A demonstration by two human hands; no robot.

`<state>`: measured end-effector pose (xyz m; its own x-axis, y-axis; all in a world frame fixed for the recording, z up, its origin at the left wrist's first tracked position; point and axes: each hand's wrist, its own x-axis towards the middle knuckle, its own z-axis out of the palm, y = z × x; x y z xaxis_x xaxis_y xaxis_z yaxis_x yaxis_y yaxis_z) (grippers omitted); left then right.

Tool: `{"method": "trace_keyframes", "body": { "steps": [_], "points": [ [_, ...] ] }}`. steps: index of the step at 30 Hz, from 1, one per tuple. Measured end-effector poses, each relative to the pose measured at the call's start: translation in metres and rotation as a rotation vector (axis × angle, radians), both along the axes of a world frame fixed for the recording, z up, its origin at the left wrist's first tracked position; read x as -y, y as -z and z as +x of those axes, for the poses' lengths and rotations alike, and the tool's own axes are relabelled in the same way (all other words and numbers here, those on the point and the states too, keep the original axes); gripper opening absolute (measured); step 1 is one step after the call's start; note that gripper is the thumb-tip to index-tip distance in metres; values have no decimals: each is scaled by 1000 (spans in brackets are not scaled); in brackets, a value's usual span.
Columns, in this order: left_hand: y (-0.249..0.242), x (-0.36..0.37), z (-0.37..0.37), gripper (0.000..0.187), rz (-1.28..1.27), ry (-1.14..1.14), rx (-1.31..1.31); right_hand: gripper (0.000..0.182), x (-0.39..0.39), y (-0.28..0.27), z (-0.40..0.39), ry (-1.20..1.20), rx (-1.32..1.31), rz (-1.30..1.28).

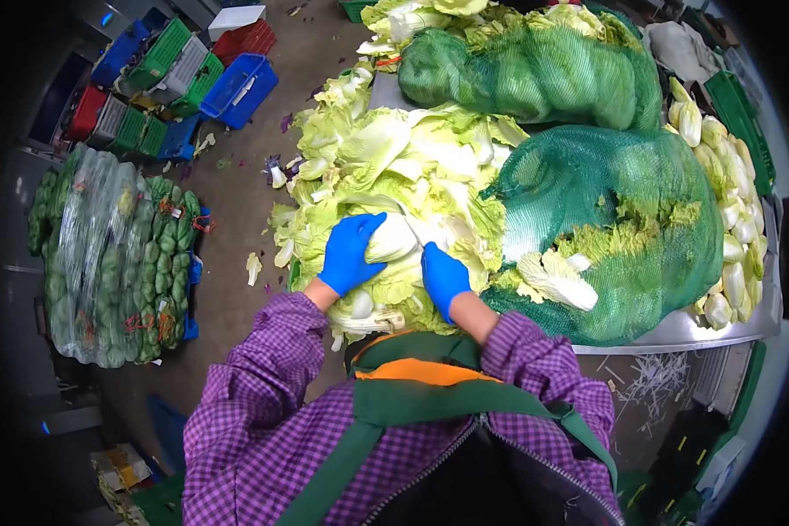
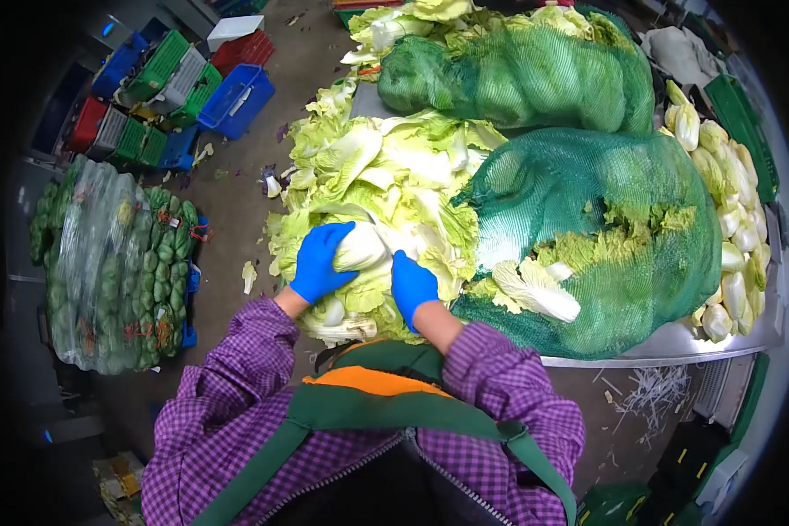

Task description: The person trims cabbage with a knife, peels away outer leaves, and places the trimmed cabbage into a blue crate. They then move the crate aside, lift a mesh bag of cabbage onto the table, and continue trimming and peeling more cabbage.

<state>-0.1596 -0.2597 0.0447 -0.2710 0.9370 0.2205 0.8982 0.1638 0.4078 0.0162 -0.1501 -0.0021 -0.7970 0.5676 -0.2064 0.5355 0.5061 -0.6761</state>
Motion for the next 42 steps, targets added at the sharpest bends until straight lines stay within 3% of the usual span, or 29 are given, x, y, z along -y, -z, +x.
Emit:
{"method": "trace_keyframes", "body": {
  "steps": [2, 6, 8, 10, 11, 12, 13, 14, 15, 16, 18, 20, 22, 24, 26, 29, 32, 33, 36, 37, 38, 40, 41, 42],
  "points": [
    [4, -6, 6, 84, -39, 18, -75, 14, -6, 37, -15, 103, -60, -33],
    [0, -9, 10, 81, -33, 22, -98, 21, -13, 23, -21, 130, 70, -94],
    [1, -8, 4, 79, 9, 56, -76, 30, -31, 26, -48, 50, 294, -64],
    [-5, 3, 3, 80, 59, 77, -60, 22, -57, 0, -54, -263, 379, -131],
    [-13, 5, 3, 74, 55, 100, -32, 24, -74, 35, -55, -422, 332, -215],
    [-21, 9, 1, 74, 73, 88, -36, 28, -78, 29, -34, -144, 34, -725],
    [-34, 10, -4, 73, 87, 217, -153, 31, -79, -22, -11, -126, -2, -851],
    [-48, 13, -5, 72, 92, 340, -268, 36, -64, -46, -1, 100, -119, -1107],
    [-67, 15, -1, 72, 196, 388, -455, 41, -63, -29, 3, 155, -344, -1503],
    [-82, 15, -3, 69, 343, 402, -635, 46, -55, -34, 10, 204, -460, -1500],
    [-105, 25, 4, 65, 481, 91, -509, 39, -49, -47, 12, 107, -664, -1652],
    [-104, 33, 14, 77, 625, -239, 41, 35, -45, -64, 2, 126, -703, -1496],
    [-69, 41, 15, 69, 458, -199, 1708, 31, -36, -73, -8, 153, -738, -1343],
    [-21, 31, 35, 64, 450, -112, 1376, 26, -30, -79, -20, 104, -572, -827],
    [-24, 19, 33, 71, 404, -269, 1606, 28, -25, -83, -23, 142, -568, -856],
    [-29, 10, 47, 83, 426, -369, 1315, 26, -20, -91, -29, 385, -510, -969],
    [-22, 5, 49, 83, 514, -364, 1152, 22, -24, -86, -28, 384, -475, -899],
    [-16, 2, 42, 75, 538, -322, 1011, 21, -27, -88, -26, 419, -422, -897],
    [-2, -3, 27, 61, 578, -326, 1123, 21, -29, -67, -21, 442, -439, -942],
    [-1, -5, 25, 51, 582, -357, 1194, 19, -24, -51, -28, 418, -674, -844],
    [1, -6, 24, 51, 577, -356, 1199, 19, -27, -36, -25, 425, -671, -844],
    [-9, -10, 27, 50, 478, -482, 1057, 16, -31, -35, -21, 439, -847, -1207],
    [22, -1, 16, 47, 344, -391, 539, 16, -38, -34, -19, 441, -846, -1202],
    [17, -6, 17, 47, 346, -388, 543, 19, -46, -31, -17, 357, -850, -1326]
  ]
}}
